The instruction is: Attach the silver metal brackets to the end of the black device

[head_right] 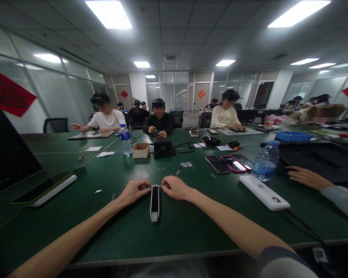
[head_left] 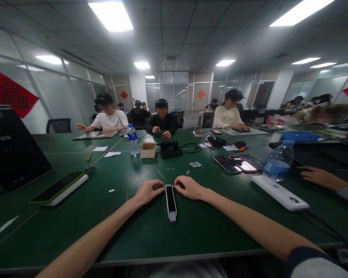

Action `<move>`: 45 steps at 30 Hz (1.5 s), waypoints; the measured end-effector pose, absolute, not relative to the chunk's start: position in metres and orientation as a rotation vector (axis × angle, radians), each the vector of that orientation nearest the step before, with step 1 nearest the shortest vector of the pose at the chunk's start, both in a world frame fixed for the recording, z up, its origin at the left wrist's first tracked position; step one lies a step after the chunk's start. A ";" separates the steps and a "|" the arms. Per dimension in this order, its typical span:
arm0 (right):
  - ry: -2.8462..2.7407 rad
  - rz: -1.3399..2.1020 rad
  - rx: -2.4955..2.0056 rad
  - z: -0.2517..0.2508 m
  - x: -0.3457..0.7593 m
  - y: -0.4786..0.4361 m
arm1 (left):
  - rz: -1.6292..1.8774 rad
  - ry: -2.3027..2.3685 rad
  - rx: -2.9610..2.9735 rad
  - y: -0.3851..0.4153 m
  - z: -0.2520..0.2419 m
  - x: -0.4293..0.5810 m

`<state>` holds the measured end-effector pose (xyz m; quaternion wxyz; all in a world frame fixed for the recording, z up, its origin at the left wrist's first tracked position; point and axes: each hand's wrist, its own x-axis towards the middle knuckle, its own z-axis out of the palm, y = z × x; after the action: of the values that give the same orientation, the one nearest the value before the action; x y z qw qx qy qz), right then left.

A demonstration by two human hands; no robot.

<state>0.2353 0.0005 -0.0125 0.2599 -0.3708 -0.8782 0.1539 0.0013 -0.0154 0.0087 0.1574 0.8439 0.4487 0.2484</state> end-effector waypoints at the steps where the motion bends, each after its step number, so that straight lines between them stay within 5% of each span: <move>1: -2.379 0.417 -1.002 -0.012 0.235 0.000 | 0.706 1.281 2.418 -0.015 0.009 0.001; 45: -2.516 0.230 -0.984 0.000 0.229 -0.018 | 0.679 1.241 2.351 -0.023 0.008 -0.012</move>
<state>0.2287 -0.0183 0.0000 0.2136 -0.3545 -0.9066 0.0828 -0.0121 -0.0231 0.0077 0.1975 0.8401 0.4432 0.2426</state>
